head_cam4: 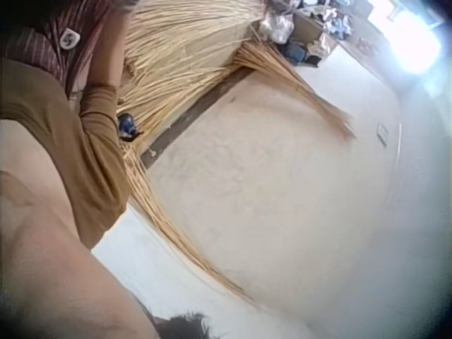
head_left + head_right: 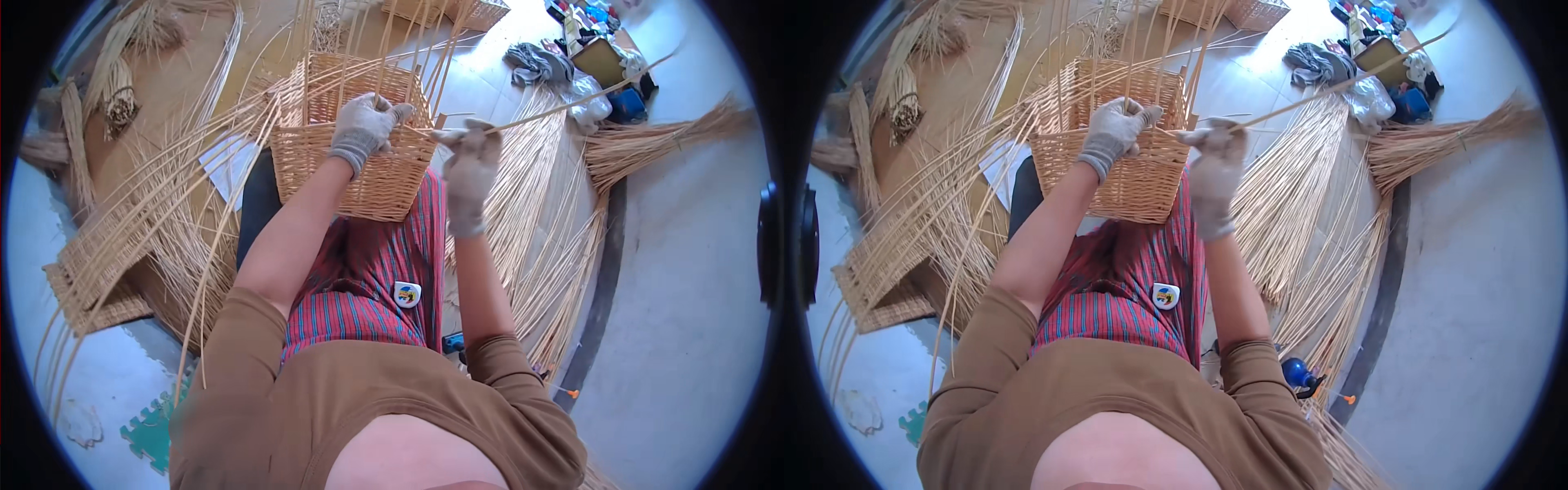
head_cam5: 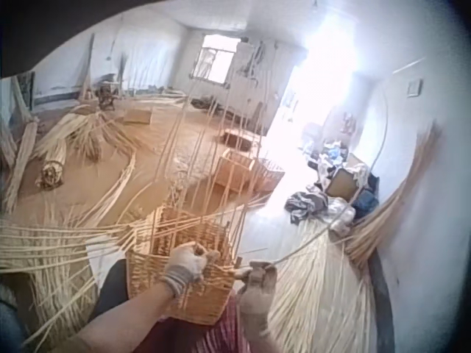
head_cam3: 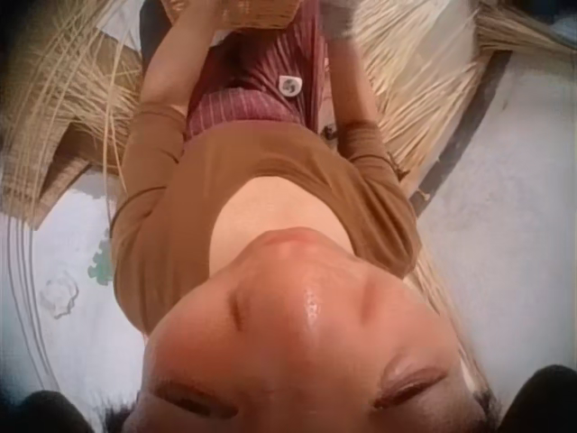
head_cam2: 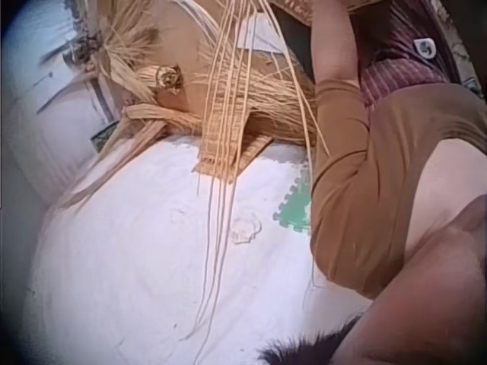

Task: Weaving a wicker basket using dried plant fibers and measuring it with a tape measure.

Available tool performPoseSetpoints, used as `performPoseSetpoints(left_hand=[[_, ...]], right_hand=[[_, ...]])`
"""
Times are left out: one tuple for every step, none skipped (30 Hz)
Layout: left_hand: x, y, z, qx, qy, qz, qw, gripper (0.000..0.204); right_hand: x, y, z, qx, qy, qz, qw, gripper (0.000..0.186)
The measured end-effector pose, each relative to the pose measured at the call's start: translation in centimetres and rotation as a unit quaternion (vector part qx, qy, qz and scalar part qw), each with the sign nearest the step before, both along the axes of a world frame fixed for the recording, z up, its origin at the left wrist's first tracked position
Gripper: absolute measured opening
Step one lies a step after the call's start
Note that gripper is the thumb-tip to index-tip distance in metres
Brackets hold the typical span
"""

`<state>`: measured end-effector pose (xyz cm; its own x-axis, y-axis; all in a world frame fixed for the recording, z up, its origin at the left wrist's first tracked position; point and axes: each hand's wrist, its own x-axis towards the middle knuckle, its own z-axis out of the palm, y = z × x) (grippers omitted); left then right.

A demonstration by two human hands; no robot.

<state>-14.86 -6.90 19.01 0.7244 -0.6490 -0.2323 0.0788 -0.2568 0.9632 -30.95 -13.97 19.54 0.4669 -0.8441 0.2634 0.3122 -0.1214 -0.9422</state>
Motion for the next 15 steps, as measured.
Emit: performPoseSetpoints(left_hand=[[0.0, 0.0, -0.1, -0.039, 0.013, -0.006, 0.999, 0.039], [0.1, 0.2, -0.2, -0.077, 0.026, -0.011, 0.997, 0.039], [-0.4, 1.4, -0.9, -0.105, 0.056, -0.008, 0.993, 0.036], [-1.4, 2.5, -1.5, -0.193, -0.003, 0.015, 0.981, 0.036], [-2.0, 4.0, -3.1, -0.276, -0.062, 0.038, 0.958, 0.037], [-1.2, 6.5, -5.3, -0.210, -0.217, 0.094, 0.949, 0.037], [-0.1, 9.8, -8.0, -0.132, -0.364, 0.145, 0.911, 0.037], [0.0, 12.5, -9.7, -0.167, -0.267, 0.241, 0.918, 0.037], [0.9, 14.5, -12.1, -0.120, -0.278, 0.220, 0.927, 0.040], [1.8, 15.4, -12.2, -0.076, -0.291, 0.203, 0.932, 0.043], [0.9, 15.9, -12.7, 0.105, -0.413, 0.151, 0.892, 0.051], [0.9, 15.9, -13.1, 0.093, -0.392, 0.139, 0.905, 0.053], [1.1, 16.1, -13.4, 0.086, -0.371, 0.133, 0.915, 0.055], [0.7, 15.7, -12.8, 0.112, -0.370, 0.132, 0.913, 0.054], [0.8, 15.3, -13.1, 0.108, -0.363, 0.131, 0.916, 0.054]], right_hand=[[0.0, 0.4, 0.5, 0.020, -0.001, -0.018, 1.000, 0.022], [0.0, 0.7, 0.7, 0.042, -0.003, -0.035, 0.999, 0.022], [-0.5, -0.4, -0.4, 0.067, -0.025, -0.061, 0.996, 0.027], [-1.3, -2.3, -2.0, 0.058, 0.042, -0.089, 0.993, 0.029], [-2.0, -3.8, -4.4, 0.055, 0.107, -0.114, 0.986, 0.032], [-2.7, -4.5, -6.8, 0.037, 0.142, -0.058, 0.988, 0.044], [-2.5, -3.1, -7.3, -0.069, 0.249, -0.030, 0.966, 0.054], [-2.6, -0.9, -7.8, -0.170, 0.351, 0.007, 0.921, 0.067], [-2.1, 0.5, -9.2, -0.037, 0.213, 0.129, 0.968, 0.083], [-1.5, 0.8, -10.5, -0.022, 0.173, 0.097, 0.980, 0.085], [-1.3, 1.4, -11.7, -0.007, 0.133, 0.064, 0.989, 0.087], [-2.3, 0.9, -12.2, 0.002, 0.179, 0.070, 0.981, 0.089], [-2.5, 0.8, -12.8, -0.011, 0.182, 0.063, 0.981, 0.089], [-2.7, 0.7, -13.6, -0.025, 0.183, 0.050, 0.981, 0.090], [-2.9, 0.5, -14.3, -0.059, 0.209, 0.033, 0.976, 0.089]])
